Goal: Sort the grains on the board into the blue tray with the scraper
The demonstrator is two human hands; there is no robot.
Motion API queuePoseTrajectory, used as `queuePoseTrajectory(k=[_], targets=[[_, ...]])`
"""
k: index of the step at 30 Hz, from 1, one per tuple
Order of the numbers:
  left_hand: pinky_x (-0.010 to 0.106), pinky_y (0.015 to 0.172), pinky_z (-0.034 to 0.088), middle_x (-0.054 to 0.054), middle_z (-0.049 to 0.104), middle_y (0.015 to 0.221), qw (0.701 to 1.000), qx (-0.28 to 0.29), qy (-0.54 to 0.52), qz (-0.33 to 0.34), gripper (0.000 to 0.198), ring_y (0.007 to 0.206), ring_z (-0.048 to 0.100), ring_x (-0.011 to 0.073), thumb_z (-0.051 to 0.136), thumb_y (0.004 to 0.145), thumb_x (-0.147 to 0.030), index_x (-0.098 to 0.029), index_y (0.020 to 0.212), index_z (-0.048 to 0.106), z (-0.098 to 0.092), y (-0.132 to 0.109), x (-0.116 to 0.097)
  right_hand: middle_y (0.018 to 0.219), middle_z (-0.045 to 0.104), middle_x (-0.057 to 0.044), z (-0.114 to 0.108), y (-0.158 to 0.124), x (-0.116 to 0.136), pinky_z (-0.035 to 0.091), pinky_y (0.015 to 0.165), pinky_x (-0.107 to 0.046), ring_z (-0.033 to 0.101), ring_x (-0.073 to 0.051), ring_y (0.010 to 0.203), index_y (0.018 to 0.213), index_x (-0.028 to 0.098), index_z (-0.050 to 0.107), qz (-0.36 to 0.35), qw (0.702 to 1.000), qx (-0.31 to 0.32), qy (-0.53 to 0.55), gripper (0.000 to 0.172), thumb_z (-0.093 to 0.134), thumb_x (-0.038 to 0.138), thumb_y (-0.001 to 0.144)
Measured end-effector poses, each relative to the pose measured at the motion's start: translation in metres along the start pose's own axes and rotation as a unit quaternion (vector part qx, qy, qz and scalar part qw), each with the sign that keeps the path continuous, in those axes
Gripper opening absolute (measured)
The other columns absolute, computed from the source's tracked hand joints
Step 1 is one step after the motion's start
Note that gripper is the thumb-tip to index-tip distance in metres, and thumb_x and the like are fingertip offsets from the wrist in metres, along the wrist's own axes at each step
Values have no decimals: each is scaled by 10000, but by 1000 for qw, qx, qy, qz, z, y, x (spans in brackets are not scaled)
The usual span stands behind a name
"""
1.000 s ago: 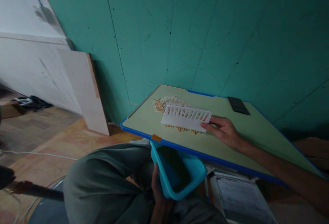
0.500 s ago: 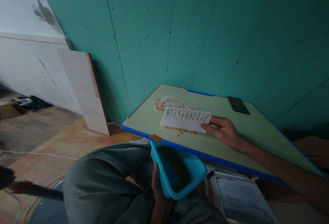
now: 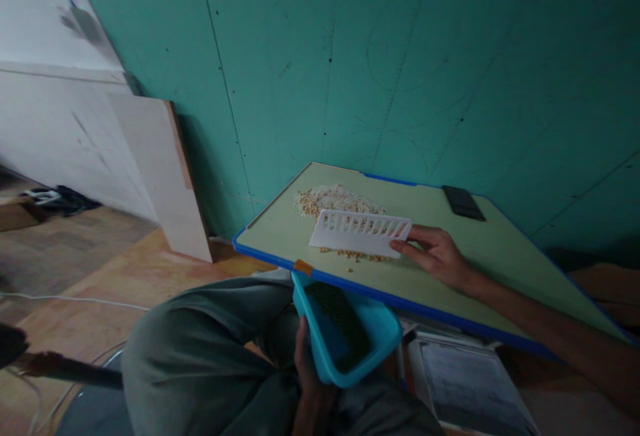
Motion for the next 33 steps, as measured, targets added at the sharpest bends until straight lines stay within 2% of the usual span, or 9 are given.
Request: queuePoseTrajectory(k=[3,8,13,14,17,20,23,26,33], targets=[[355,910,658,5,882,1050,999,30,-11,-16,207,993,829,255,693,985,-325,-331,1004,899,14,-6,5,1147,853,-49,-1,-1,0,656,1021,-483,821,-313,1056,1022,276,885,-2,1000,-7,-2,229,788,455,917],[235,759,647,-55,876,890,999,-11,-39,28,280,855,827,177,664,1016,-315,-358,863,895,34,-22,2,1129,856,-59,1,-2,3,667,1001,-476,824,-311,1044,1026,260,884,-17,1000,-2,-13,267,779,485,927],[286,708,664,6,872,848,994,-106,12,38,471,825,832,218,496,1067,-273,-304,817,894,14,-18,-4,1131,856,-66,1,-2,10,686,942,-428,834,-289,1003,1028,236,877,-51,998,2,-27,254,760,449,955],[287,741,666,4,877,884,995,-89,13,37,423,867,835,221,529,1056,-278,-305,852,899,12,-14,-4,1133,855,-64,1,-3,11,684,947,-420,834,-286,1007,1032,236,876,-56,998,1,-28,241,760,434,958],[303,865,659,-6,884,979,999,40,-7,-9,250,1000,828,238,660,1009,-319,-321,951,903,19,-5,3,1139,855,-58,0,-4,12,677,967,-406,833,-278,1022,1047,240,874,-65,997,-1,-30,210,762,396,962],[297,975,621,-18,875,1113,985,165,-18,-38,259,1138,796,232,631,1035,-330,-353,1070,887,31,-6,7,1133,856,-55,0,-5,13,684,941,-392,836,-273,1006,1056,241,872,-72,997,2,-35,188,761,362,964],[267,1046,570,-37,855,1196,968,244,-27,-53,319,1226,757,206,557,1072,-334,-377,1152,863,39,-9,9,1125,857,-54,1,-6,16,690,914,-386,840,-271,988,1060,240,869,-82,996,3,-36,170,764,331,962],[288,1073,561,-18,841,1237,966,249,-18,-61,329,1238,752,221,542,1075,-350,-365,1201,846,39,-9,10,1126,857,-53,2,-7,19,690,913,-382,840,-268,987,1064,241,866,-89,995,4,-32,163,766,320,963],[320,1010,611,-6,868,1154,988,151,-1,-32,239,1180,780,253,654,1013,-355,-363,1046,891,24,-2,5,1128,857,-55,3,-8,21,691,915,-388,840,-267,991,1052,238,862,-86,996,2,-27,160,767,329,961]])
Point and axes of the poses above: each hand's wrist, its own y-axis towards the middle knuckle, its own z-axis out of the palm, x = y × z, the point moved 10 cm from there along y, towards the middle knuckle
